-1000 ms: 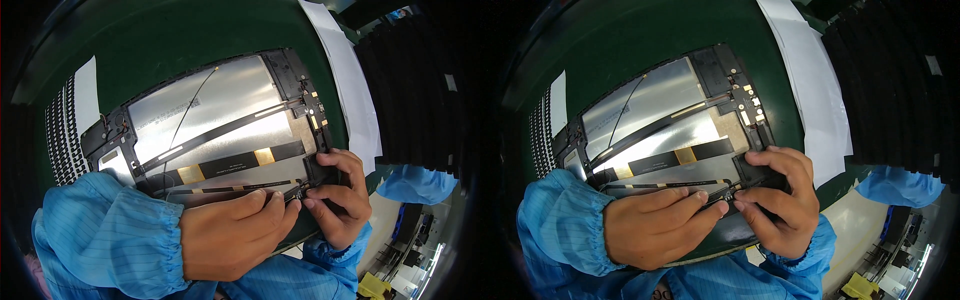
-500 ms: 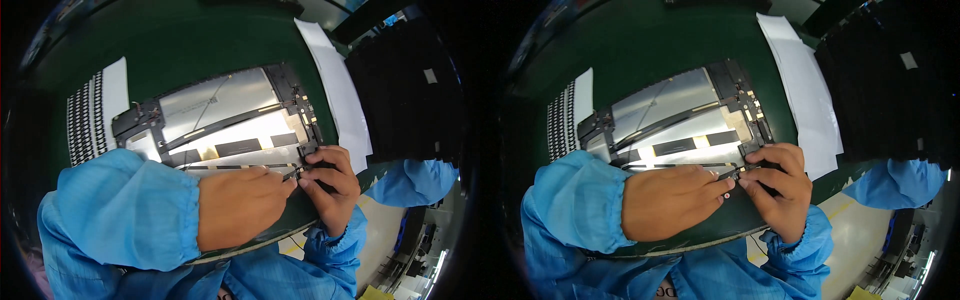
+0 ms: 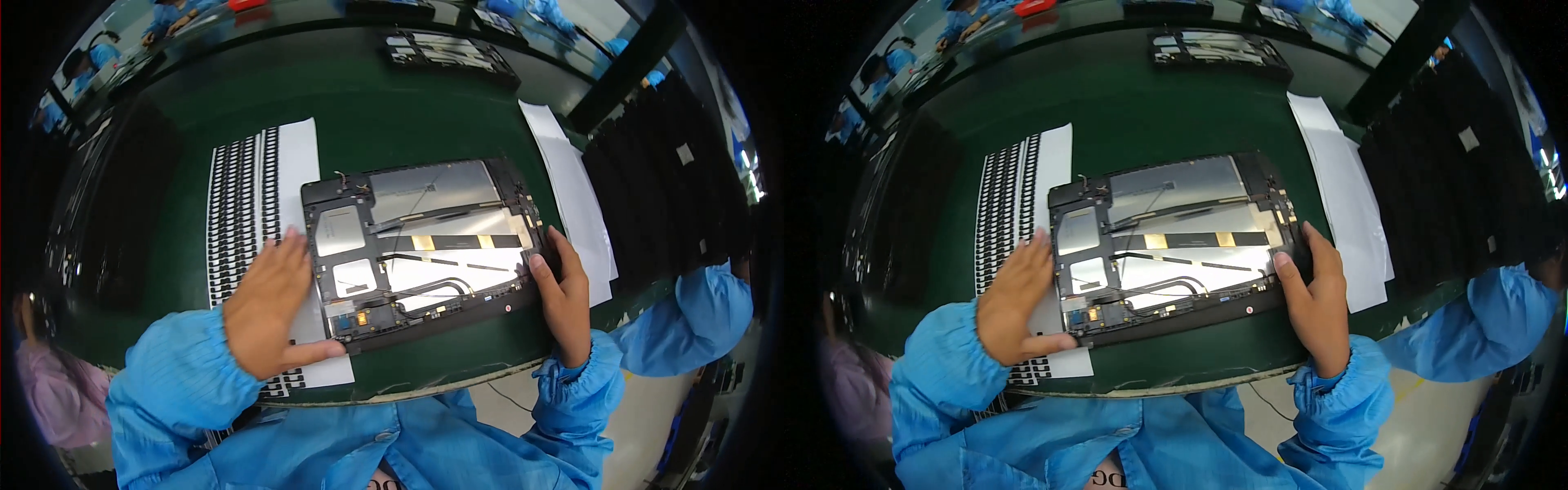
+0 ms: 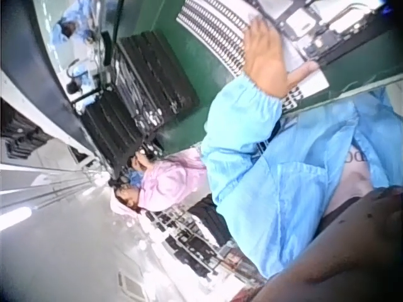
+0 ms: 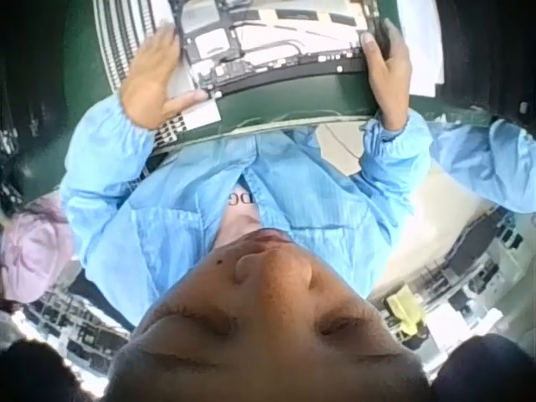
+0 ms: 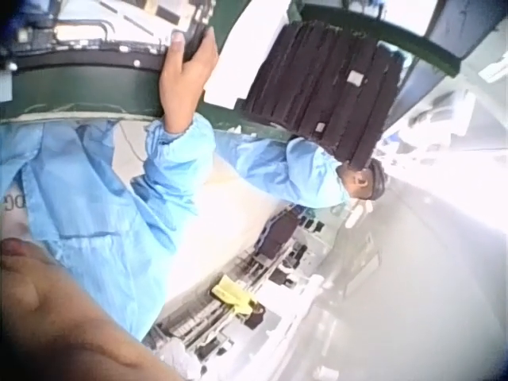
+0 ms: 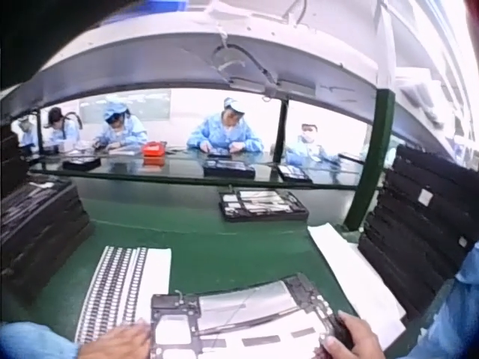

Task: The person peels and applies internal labels and adhesive strips to electronic device chassis by hand on an assembly line.

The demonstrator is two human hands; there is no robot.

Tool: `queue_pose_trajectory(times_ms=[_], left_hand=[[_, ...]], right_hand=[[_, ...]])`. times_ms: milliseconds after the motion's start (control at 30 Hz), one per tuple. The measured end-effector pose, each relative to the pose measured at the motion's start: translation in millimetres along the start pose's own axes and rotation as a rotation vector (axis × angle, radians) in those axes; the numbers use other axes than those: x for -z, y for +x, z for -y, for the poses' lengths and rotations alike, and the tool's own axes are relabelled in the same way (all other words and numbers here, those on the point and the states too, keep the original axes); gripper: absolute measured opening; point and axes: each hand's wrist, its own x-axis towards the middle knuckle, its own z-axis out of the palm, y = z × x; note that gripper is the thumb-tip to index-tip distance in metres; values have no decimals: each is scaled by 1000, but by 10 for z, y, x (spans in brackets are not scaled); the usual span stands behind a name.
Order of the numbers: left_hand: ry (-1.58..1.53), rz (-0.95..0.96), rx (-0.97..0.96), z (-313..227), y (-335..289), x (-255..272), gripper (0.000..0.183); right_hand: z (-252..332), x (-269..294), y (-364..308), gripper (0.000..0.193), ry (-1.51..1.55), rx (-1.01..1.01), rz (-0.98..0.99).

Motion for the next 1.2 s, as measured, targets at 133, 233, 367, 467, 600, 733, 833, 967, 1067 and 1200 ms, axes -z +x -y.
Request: queue_pose_trajectory(times_ms=[133, 233, 367, 467, 600, 733, 833, 967, 1067, 1200], left_hand=[[-4, -109, -92, 40, -3, -103, 91], [-97, -308, -129, 26, -48, -192, 87], [-385, -606, -183, -125, -87, 54, 85], [-463, -823, -223, -148, -191, 347, 88], [-750, -1042, 43, -105, -449, 642, 90], [-534, -1336, 57, 162, -768, 874, 79], [-376, -1475, 188, 383, -922, 923, 70], [-83, -1562, 483, 723, -983, 789, 69], [15, -1514, 711, 822, -960, 640, 74], [46, -1422, 896, 854, -869, 479, 77]], right_hand=[[47, -88, 9, 46, 39, 5, -49], [45, -89, 76, 42, 179, -53, -107], [420, 181, 136, 40, 402, -31, -164], [711, 303, 437, 43, 522, 201, -131], [1587, 35, 818, 48, 554, 460, -4], [2433, -557, 1200, 45, 682, 497, 180], [2892, -1326, 1535, 35, 890, 537, 317], [3353, -2241, 1726, 28, 842, 545, 314], [3523, -2793, 1833, 30, 795, 508, 306], [3535, -3132, 1860, 31, 700, 523, 263]])
